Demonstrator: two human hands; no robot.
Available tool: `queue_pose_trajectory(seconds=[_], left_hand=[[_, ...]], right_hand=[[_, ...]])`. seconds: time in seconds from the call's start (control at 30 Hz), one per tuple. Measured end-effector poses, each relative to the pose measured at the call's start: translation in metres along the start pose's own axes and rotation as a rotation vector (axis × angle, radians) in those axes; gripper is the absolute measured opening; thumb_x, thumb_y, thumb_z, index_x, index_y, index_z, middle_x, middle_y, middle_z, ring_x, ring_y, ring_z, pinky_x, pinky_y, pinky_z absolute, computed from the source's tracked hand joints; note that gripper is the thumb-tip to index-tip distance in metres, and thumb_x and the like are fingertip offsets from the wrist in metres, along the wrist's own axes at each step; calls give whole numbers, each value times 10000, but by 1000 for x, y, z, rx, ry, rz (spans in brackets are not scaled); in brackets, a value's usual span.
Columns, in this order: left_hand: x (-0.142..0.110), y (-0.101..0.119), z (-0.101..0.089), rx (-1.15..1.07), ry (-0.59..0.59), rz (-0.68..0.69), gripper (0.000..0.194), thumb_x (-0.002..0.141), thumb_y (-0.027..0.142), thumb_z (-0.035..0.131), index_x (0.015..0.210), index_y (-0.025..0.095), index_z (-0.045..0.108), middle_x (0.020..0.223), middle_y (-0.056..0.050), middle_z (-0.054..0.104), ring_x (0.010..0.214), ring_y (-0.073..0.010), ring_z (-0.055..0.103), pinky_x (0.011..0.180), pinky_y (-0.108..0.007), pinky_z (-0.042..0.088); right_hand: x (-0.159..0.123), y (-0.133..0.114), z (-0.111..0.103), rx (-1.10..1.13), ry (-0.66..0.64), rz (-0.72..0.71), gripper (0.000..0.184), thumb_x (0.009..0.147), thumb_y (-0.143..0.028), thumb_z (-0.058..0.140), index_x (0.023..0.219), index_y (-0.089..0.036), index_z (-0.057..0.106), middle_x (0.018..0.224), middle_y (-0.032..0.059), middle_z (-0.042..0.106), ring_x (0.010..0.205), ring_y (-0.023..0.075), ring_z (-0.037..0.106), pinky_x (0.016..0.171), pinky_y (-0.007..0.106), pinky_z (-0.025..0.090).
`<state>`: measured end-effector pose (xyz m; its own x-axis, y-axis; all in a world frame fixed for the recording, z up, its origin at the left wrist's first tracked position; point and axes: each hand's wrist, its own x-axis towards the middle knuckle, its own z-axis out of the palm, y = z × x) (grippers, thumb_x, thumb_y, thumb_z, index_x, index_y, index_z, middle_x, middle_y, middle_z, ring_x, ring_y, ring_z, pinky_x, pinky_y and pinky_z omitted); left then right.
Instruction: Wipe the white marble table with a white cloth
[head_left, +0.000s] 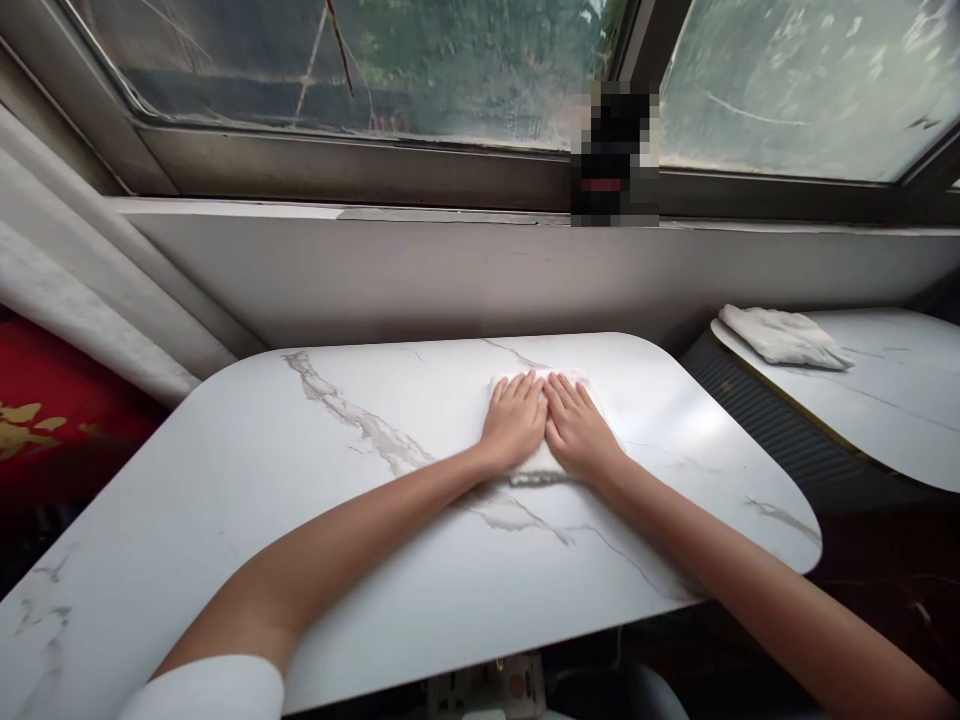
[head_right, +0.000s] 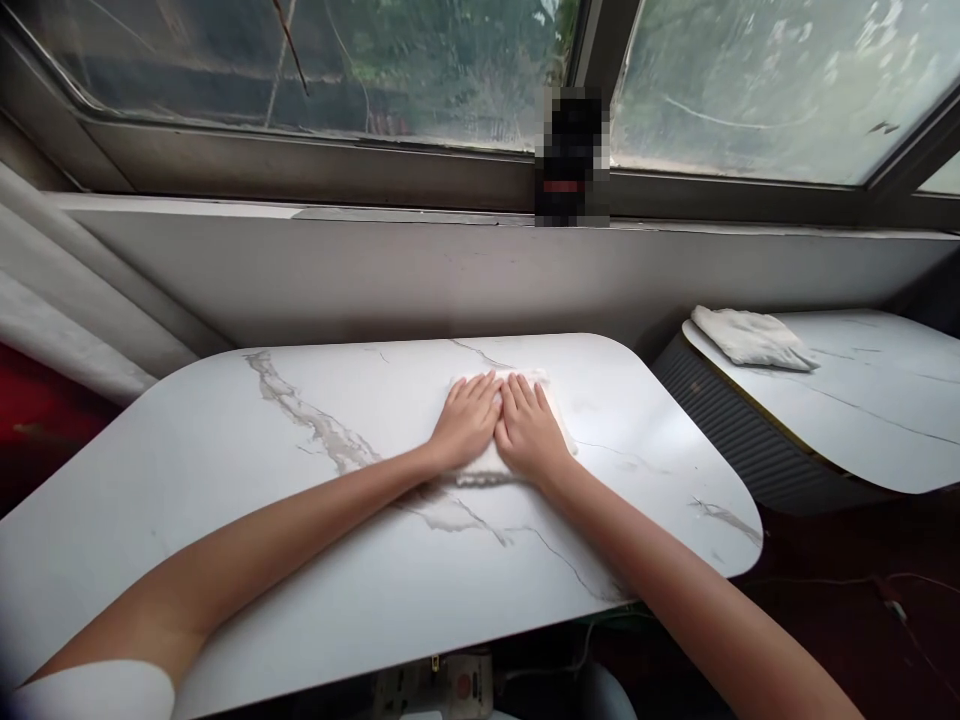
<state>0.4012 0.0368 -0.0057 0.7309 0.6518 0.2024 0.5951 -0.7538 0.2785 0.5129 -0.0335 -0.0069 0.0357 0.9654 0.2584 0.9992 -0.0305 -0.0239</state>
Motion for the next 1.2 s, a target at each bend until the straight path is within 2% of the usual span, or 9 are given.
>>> queue_pose_trajectory(seconds=[0.13, 0.23, 0.37, 0.5, 0.67, 0.83, 1.0, 1.1, 1.2], left_hand=[[62, -40, 3, 50, 46, -15, 458, 965, 232, 197, 1368, 138, 392, 1451, -50, 361, 1336, -155, 293, 1123, -340, 133], [91, -59, 3, 69, 64, -52, 453, 962, 223, 208, 1363, 133, 399, 1444, -56, 374, 1331, -157, 301, 1115, -340, 148], [104, -65, 5, 90, 99, -91, 453, 958, 212, 216, 1359, 112, 401, 1429, -65, 397, 1318, -164, 322, 1115, -350, 146], [95, -62, 6, 90, 115, -83, 458, 947, 201, 237, 1364, 95, 395, 1442, -81, 372, 1336, -173, 294, 1126, -367, 123], [44, -45, 0, 80, 81, -23, 462, 948, 217, 249, 1371, 91, 384, 1451, -94, 351, 1348, -191, 276, 1133, -396, 120], [-54, -16, -15, 40, 54, 55, 473, 955, 241, 255, 1390, 79, 348, 1468, -98, 314, 1367, -196, 228, 1145, -413, 97], [-152, 5, -38, 34, 9, 96, 507, 951, 265, 287, 1427, 91, 264, 1500, -100, 231, 1393, -211, 122, 1148, -440, 95], [-188, 7, -50, 49, -41, 98, 546, 935, 241, 319, 1446, 92, 197, 1512, -109, 181, 1396, -236, 86, 1141, -472, 112], [-197, 0, -57, 31, -98, 59, 557, 929, 223, 315, 1452, 99, 167, 1516, -106, 158, 1397, -238, 71, 1133, -490, 126]], right_hand=[[72, 13, 19, -18, -19, 54, 534, 886, -197, 265, 1372, 3, 362, 1452, 176, 331, 1357, 266, 262, 1107, 440, 205], [108, 21, 28, -14, -17, 56, 528, 890, -198, 259, 1373, -11, 362, 1452, 168, 338, 1352, 255, 277, 1102, 429, 201], [126, 28, 33, 7, -4, 25, 521, 890, -201, 265, 1370, -28, 371, 1445, 158, 357, 1345, 243, 292, 1100, 414, 199], [116, 25, 30, 35, 8, 34, 523, 884, -201, 276, 1374, -46, 372, 1452, 146, 348, 1350, 221, 286, 1100, 396, 205], [65, -2, 17, 55, -14, 67, 538, 897, -221, 251, 1397, -41, 338, 1469, 133, 318, 1368, 211, 242, 1114, 392, 191], [-26, -49, -1, 105, 14, 15, 539, 921, -241, 218, 1424, -63, 290, 1471, 125, 316, 1383, 212, 189, 1128, 440, 179], [-102, -96, -24, 221, 41, -161, 606, 936, -237, 265, 1478, -132, 15, 1521, 100, 195, 1398, 232, 102, 1124, 492, 198], [-123, -113, -33, 320, 13, -251, 641, 931, -215, 294, 1474, -132, -37, 1536, 103, 113, 1399, 245, 93, 1115, 481, 242], [-121, -118, -36, 383, -48, -289, 629, 928, -219, 305, 1477, -137, 9, 1536, 93, 111, 1398, 239, 97, 1118, 471, 244]])
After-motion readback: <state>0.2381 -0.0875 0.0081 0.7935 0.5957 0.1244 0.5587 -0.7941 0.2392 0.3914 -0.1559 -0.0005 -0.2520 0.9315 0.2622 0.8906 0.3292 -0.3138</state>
